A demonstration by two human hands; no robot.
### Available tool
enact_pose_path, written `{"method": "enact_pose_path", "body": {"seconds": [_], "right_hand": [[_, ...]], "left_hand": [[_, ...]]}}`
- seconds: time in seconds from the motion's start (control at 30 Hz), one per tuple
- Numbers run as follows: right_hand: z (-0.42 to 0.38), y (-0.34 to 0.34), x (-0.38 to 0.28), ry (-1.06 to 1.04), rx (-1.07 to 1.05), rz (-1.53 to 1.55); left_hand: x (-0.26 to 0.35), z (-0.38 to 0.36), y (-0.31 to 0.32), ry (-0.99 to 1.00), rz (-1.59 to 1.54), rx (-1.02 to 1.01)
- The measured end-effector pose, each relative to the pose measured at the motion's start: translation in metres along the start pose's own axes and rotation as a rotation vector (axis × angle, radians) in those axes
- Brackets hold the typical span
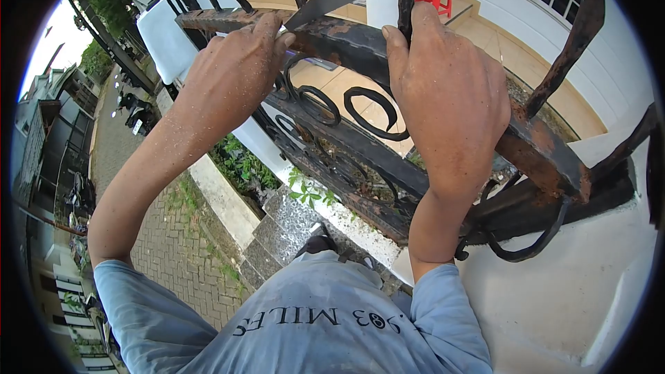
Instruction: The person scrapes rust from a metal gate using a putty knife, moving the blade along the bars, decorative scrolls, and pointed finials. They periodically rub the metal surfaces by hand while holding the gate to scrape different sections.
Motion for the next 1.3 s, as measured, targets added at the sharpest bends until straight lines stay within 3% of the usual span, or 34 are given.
{"method": "enact_pose_path", "body": {"seconds": [0.17,0.27,0.3,0.4,0.43,0.47,0.53,0.6,0.67,0.7,0.8,0.93,1.07,1.2,1.23,1.3], "right_hand": [[0.001,-0.001,-0.001,-0.011,0.013,-0.016],[-0.001,0.000,-0.001,-0.020,0.009,-0.036],[-0.001,0.000,0.000,-0.025,0.013,-0.039],[0.000,0.000,0.000,-0.008,0.005,-0.030],[0.000,0.000,0.000,0.004,-0.001,-0.023],[0.001,0.000,0.000,0.003,0.011,-0.033],[0.000,0.000,0.000,-0.018,0.025,-0.050],[-0.001,-0.001,-0.001,-0.008,0.006,-0.019],[0.001,0.000,0.001,0.003,0.017,-0.007],[0.001,0.001,0.001,0.003,0.026,-0.006],[-0.002,0.001,-0.001,-0.004,0.019,-0.020],[-0.001,0.001,0.001,-0.001,0.008,-0.018],[-0.001,0.000,0.001,0.001,0.025,-0.019],[-0.002,0.002,0.001,0.006,0.035,0.000],[-0.002,0.002,0.002,-0.006,0.048,-0.006],[-0.002,0.001,0.002,-0.004,0.035,-0.003]], "left_hand": [[0.006,-0.001,-0.003,-0.032,-0.029,-0.058],[-0.003,0.000,0.007,0.023,-0.033,0.045],[0.004,0.001,-0.005,-0.082,-0.030,-0.111],[-0.010,0.011,-0.013,0.104,0.028,0.143],[-0.008,0.019,-0.029,0.006,0.035,0.147],[-0.015,0.024,-0.035,0.079,0.071,0.247],[-0.004,0.013,-0.021,0.004,0.085,0.106],[0.003,0.003,-0.005,0.092,0.056,0.125],[0.001,0.017,-0.025,-0.060,0.002,0.050],[-0.007,0.026,-0.029,0.060,0.068,0.229],[0.007,0.010,-0.015,0.057,0.213,0.000],[0.005,0.031,-0.030,0.035,0.190,0.218],[0.014,0.022,-0.028,0.065,0.250,0.106],[0.019,0.020,-0.028,0.093,0.240,0.162],[0.013,0.018,-0.018,0.065,0.288,0.088],[0.009,0.032,-0.038,0.061,0.227,0.169]]}}
Point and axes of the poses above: each hand's wrist, its own z-axis towards the middle knuckle, its own y-axis out of the palm, x = y × z, the point moved 1 cm from there along z, towards the middle knuckle, and after that the axes turned 11 degrees about -y, right-handed, at the moved point
